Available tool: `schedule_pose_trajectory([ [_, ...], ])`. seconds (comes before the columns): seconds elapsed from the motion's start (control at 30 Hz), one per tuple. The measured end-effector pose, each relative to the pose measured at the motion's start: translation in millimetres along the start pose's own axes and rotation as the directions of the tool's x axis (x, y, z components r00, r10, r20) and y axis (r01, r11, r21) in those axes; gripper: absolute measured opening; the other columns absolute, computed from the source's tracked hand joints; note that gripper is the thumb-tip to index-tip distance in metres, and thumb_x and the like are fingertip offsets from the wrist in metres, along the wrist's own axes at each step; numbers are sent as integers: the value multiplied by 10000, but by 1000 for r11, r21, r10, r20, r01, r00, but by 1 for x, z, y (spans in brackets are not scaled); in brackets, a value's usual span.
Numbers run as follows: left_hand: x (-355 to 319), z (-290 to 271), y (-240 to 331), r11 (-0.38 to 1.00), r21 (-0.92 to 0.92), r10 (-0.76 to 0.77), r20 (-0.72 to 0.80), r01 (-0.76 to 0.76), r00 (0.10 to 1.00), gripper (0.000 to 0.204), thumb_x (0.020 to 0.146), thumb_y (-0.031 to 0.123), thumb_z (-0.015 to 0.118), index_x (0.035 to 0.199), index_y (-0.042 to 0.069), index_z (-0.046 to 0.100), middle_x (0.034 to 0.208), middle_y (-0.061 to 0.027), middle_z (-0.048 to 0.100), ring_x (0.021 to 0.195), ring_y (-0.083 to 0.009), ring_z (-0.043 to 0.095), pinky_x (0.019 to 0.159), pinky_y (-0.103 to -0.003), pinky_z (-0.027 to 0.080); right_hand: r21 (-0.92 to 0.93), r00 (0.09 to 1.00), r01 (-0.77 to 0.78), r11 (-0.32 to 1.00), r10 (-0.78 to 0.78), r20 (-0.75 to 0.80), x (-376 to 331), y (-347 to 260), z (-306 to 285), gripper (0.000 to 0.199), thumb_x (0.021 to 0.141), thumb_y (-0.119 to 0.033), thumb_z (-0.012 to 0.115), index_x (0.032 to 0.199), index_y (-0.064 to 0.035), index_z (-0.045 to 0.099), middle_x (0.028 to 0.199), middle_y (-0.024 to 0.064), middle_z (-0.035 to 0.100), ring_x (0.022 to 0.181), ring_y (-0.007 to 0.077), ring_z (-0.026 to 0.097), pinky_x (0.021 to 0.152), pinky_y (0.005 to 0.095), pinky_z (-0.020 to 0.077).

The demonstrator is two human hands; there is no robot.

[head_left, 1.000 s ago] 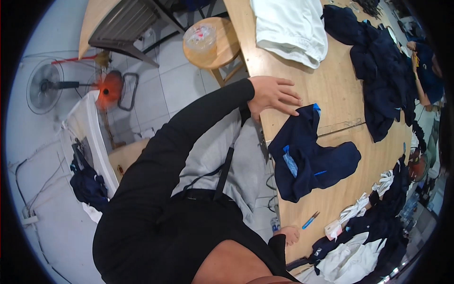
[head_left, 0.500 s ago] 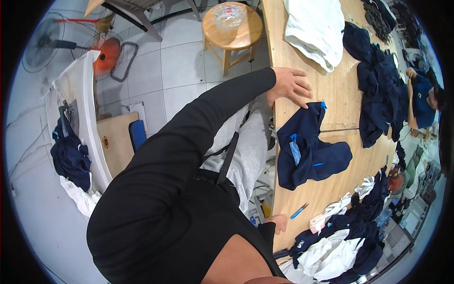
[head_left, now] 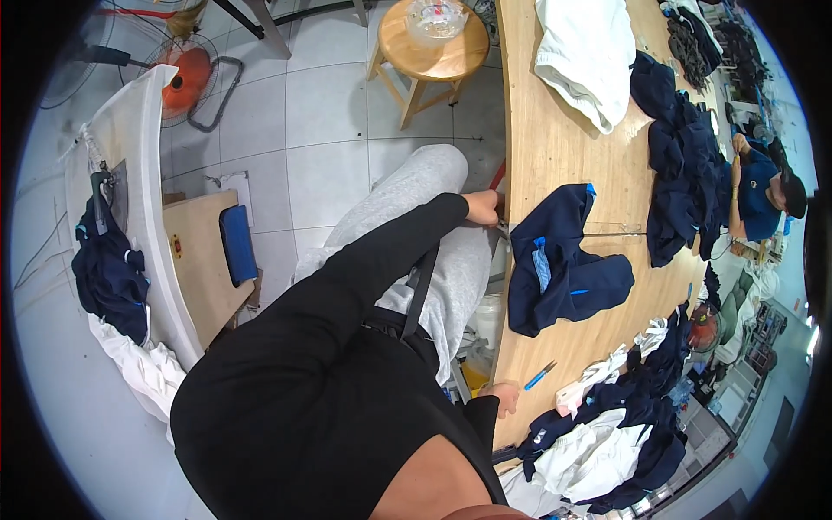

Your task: Trimming excess threads from blue fabric garments using a pair of small thread snips.

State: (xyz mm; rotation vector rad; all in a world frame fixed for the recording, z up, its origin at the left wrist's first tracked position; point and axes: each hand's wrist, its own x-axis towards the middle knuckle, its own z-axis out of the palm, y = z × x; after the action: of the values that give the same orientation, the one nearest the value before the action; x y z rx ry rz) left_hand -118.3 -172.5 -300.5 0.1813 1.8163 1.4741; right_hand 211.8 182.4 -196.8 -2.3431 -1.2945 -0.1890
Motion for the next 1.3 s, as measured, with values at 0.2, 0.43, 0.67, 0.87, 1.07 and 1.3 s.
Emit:
schedule_pose_trajectory([
  [0.2, -17, 13, 24, 967, -66, 247, 2, -247, 969, 614, 782, 44, 748, 1387, -33, 676, 1295, -228, 772, 1183, -298, 724, 1008, -404, 548, -327, 971, 183, 927, -120, 205, 8, 11, -25, 490, 1103, -394, 324, 1299, -109, 672, 1411, 222, 626, 1346, 459, 576, 1069, 654, 514],
  [0.43, -7, 12, 24, 976, -11, 218, -1, -218, 976, 520, 818, 71, 749, 1327, -19, 691, 1143, -177, 804, 1009, -274, 726, 919, -394, 564, -128, 994, 26, 991, -12, 107, 16, 11, -24, 501, 1103, -400, 323, 1344, -109, 652, 1439, 211, 609, 1375, 461, 559, 1073, 625, 537],
  [0.67, 18, 9, -12, 968, -112, 217, -94, -227, 972, 376, 826, 75, 755, 1179, -55, 766, 1027, -197, 819, 968, -279, 760, 879, -414, 582, -202, 950, 120, 972, -54, 307, 2, 4, -46, 455, 1095, -387, 394, 1402, -120, 598, 1514, 197, 542, 1401, 468, 536, 1069, 642, 548],
  [0.87, 3, 7, 4, 910, -401, 121, 17, -104, 993, 313, 881, -52, 666, 1176, -95, 760, 1070, -181, 803, 987, -255, 775, 877, -371, 636, -156, 992, -36, 987, 54, 112, 7, -2, -35, 460, 1092, -395, 422, 1422, -121, 587, 1533, 193, 526, 1420, 460, 527, 1019, 634, 589],
  [1.07, 1, 16, 0, 771, -636, 14, 78, 39, 997, 309, 912, -112, 625, 1203, -114, 729, 1132, -188, 764, 1004, -292, 774, 902, -396, 674, -32, 985, 23, 999, -17, 172, -7, 0, -42, 420, 1099, -383, 435, 1372, -115, 609, 1501, 182, 538, 1414, 458, 533, 1036, 629, 586],
  [1.3, 13, 5, -19, 851, -499, -36, 251, 161, 967, 395, 868, -114, 689, 1263, -104, 701, 1123, -164, 753, 978, -258, 765, 867, -364, 660, -24, 969, -5, 1000, 11, 247, -7, -6, -40, 414, 1094, -382, 451, 1389, -120, 575, 1499, 190, 526, 1377, 463, 559, 1008, 626, 597],
])
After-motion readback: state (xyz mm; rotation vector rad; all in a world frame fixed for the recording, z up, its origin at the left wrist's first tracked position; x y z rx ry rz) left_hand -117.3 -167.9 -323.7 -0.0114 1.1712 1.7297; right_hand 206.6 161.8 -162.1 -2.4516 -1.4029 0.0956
